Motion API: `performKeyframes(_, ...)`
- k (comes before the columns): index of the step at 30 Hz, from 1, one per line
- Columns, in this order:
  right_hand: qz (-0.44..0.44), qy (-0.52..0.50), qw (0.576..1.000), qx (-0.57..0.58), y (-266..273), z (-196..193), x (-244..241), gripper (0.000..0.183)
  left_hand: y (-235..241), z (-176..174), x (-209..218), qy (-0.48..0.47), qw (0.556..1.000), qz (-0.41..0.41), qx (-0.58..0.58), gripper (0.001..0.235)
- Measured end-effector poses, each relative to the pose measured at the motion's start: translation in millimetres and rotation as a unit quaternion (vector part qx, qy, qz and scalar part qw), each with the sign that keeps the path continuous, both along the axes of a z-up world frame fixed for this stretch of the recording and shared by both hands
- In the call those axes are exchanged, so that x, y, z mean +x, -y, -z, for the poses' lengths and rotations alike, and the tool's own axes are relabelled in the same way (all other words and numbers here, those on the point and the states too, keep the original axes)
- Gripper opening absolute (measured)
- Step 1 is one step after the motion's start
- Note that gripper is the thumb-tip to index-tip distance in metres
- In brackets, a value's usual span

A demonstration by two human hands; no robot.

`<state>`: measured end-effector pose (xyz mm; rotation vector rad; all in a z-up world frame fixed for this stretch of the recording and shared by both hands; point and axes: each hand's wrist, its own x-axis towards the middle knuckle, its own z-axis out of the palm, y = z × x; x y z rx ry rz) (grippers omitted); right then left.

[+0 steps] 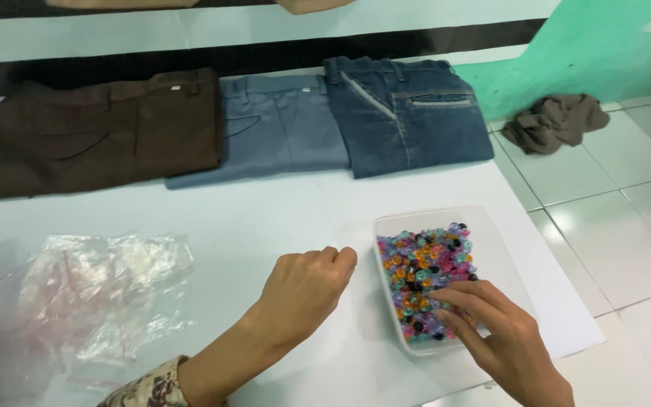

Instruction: Sorting and bagging small colorful buttons into plastic zip-lock bags.

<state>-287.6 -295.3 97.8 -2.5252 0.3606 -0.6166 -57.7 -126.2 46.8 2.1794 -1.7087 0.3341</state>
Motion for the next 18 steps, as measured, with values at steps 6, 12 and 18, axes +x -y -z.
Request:
performKeyframes(6,-0.143,0.085,0.985,-0.035,-77,-6,53,0.023,-68,34,8,-0.033,0.995,-0.04,0.081,0.033)
performKeyframes(12,-0.131,-0.026,0.991,0.019,-98,65,123,0.023,-91,80,24,0.002,0.992,-0.082,0.092,0.035)
performKeyframes(18,-0.118,-0.047,0.992,0.026,-92,111,149,0.021,-95,80,30,0.023,0.987,-0.103,0.117,0.032)
